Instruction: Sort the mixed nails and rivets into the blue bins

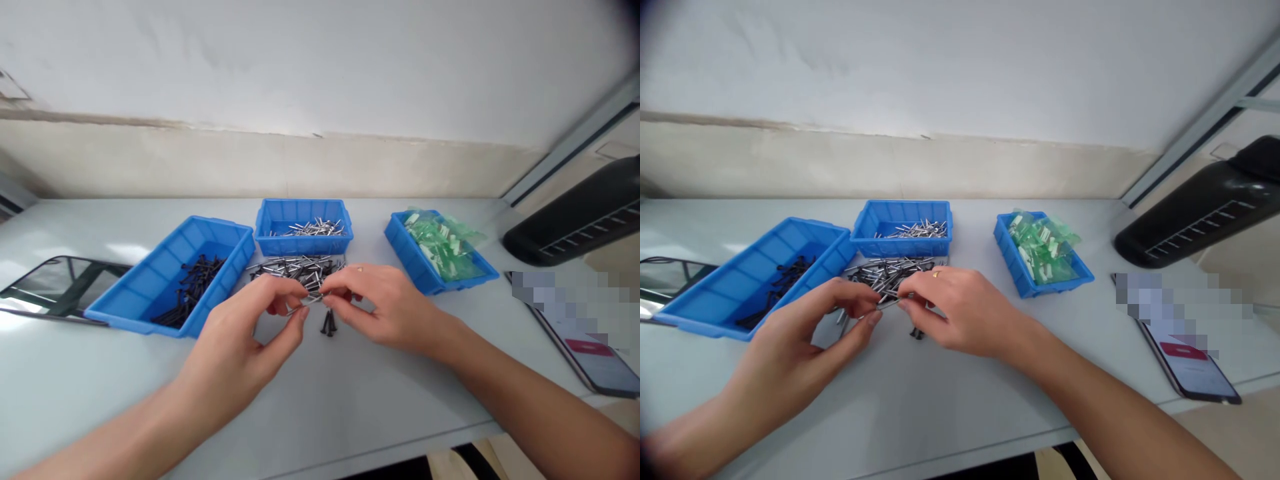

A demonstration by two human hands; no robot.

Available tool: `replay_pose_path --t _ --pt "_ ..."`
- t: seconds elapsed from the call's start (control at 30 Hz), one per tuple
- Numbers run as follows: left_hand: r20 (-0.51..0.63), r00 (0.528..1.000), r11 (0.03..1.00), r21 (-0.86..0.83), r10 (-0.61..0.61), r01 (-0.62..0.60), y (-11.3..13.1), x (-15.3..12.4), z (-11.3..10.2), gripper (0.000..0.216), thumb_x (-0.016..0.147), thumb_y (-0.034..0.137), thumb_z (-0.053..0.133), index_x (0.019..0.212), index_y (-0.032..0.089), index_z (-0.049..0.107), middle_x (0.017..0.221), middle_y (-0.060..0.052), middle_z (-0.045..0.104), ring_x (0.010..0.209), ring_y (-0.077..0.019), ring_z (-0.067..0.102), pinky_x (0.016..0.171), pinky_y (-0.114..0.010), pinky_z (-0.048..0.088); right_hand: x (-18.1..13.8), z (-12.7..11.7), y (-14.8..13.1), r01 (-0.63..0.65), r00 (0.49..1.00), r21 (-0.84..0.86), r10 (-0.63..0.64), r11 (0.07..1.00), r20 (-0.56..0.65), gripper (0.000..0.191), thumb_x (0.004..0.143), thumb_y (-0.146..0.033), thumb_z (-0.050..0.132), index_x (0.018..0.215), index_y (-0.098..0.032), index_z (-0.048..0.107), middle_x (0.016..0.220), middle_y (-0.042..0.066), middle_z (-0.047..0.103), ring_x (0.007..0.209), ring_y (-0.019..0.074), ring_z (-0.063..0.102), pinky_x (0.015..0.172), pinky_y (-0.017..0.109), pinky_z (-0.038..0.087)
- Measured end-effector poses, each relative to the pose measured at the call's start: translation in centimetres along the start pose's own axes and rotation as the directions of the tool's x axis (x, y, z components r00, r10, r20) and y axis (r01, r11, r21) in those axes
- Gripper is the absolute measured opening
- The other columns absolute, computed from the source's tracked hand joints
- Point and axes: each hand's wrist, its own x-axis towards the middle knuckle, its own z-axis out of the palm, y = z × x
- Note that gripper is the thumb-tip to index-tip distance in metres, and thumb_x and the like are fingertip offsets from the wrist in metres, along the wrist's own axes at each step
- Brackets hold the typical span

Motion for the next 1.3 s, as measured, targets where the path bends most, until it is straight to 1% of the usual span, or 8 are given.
replay_pose_path --t 0.17,0.3,0.47,0.6,0.73,0.93,1.1,1.3 --pt "0.006 1.000 1.000 -0.003 -0.012 0.012 -0.1 0.0 0.1 0.007 0.086 0.022 0.056 0.092 0.023 0.059 0.076 0.004 0.061 0.070 -0.0108 0.058 0.062 -0.019 0.047 0.0 -0.1 0.0 -0.008 0.999 -0.009 0.008 1.000 0.031 0.005 0.092 -0.020 0.055 0.095 -0.018 0.059 0.075 -0.003 0.063 0.069 0.0080 0.057 0.065 0.019 0.040" --pt "0.002 0.999 0.998 -0.024 -0.052 0.052 0.0 0.0 0.2 0.014 0.088 0.027 0.055 0.100 0.021 0.059 0.083 0.000 0.063 0.074 -0.0130 0.060 0.058 -0.019 0.048 -0.1 -0.2 -0.1 0.026 1.000 0.008 -0.026 1.000 -0.011 0.004 0.091 -0.017 0.054 0.092 -0.019 0.058 0.072 -0.004 0.062 0.065 0.0075 0.056 0.063 0.019 0.041" --pt "0.087 0.996 0.998 -0.062 -0.020 0.026 0.1 0.1 0.3 0.010 0.090 0.025 0.053 0.092 0.022 0.062 0.079 0.001 0.063 0.072 -0.0124 0.059 0.062 -0.021 0.049 -0.2 -0.3 -0.3 0.055 0.995 -0.010 -0.056 0.998 -0.085 0.004 0.090 -0.019 0.055 0.092 -0.019 0.059 0.070 -0.004 0.062 0.062 0.0074 0.055 0.063 0.019 0.042" --pt "0.146 0.989 0.990 -0.135 -0.014 0.033 0.1 -0.1 0.4 0.012 0.090 0.023 0.052 0.091 0.022 0.064 0.083 0.000 0.065 0.076 -0.0125 0.060 0.066 -0.022 0.050 -0.3 0.0 -0.7 0.139 0.979 -0.016 -0.140 0.990 -0.149 0.005 0.090 -0.017 0.055 0.091 -0.020 0.059 0.069 -0.005 0.064 0.060 0.0071 0.055 0.062 0.019 0.043" --pt "0.188 0.982 0.980 -0.201 0.029 0.010 0.2 -0.1 0.4 0.009 0.089 0.020 0.054 0.089 0.022 0.063 0.085 0.002 0.064 0.079 -0.0110 0.060 0.069 -0.020 0.049 -0.4 0.2 -1.0 0.213 0.967 -0.020 -0.214 0.977 -0.136 0.005 0.089 -0.017 0.056 0.093 -0.020 0.058 0.076 -0.003 0.069 0.062 0.0077 0.057 0.063 0.020 0.045" --pt "0.095 0.995 0.973 -0.228 -0.005 0.027 0.3 0.1 0.0 0.008 0.087 0.018 0.056 0.089 0.022 0.062 0.085 0.002 0.062 0.080 -0.0122 0.059 0.069 -0.021 0.049 -0.3 -0.4 -0.9 0.154 0.972 -0.048 -0.160 0.987 -0.169 0.007 0.091 -0.018 0.054 0.094 -0.021 0.059 0.070 -0.005 0.066 0.060 0.0073 0.057 0.061 0.019 0.044" --pt "-0.036 0.999 0.979 -0.206 -0.007 -0.001 0.5 0.0 -0.3 0.007 0.086 0.017 0.057 0.089 0.022 0.060 0.083 0.001 0.061 0.081 -0.0134 0.058 0.069 -0.024 0.048 -0.1 -0.5 -0.9 0.113 0.988 -0.053 -0.117 0.992 -0.100 0.007 0.092 -0.018 0.053 0.093 -0.020 0.060 0.065 -0.004 0.062 0.059 0.0079 0.056 0.059 0.020 0.043" --pt "-0.019 0.999 0.976 -0.209 0.050 -0.053 0.6 -0.2 0.0 0.011 0.085 0.013 0.060 0.089 0.023 0.063 0.086 0.002 0.063 0.080 -0.0115 0.059 0.067 -0.022 0.048 -0.2 0.3 -0.9 0.070 0.995 -0.013 -0.069 0.997 0.065 0.009 0.093 -0.020 0.051 0.094 -0.018 0.059 0.075 -0.001 0.068 0.067 0.0110 0.061 0.062 0.022 0.044"
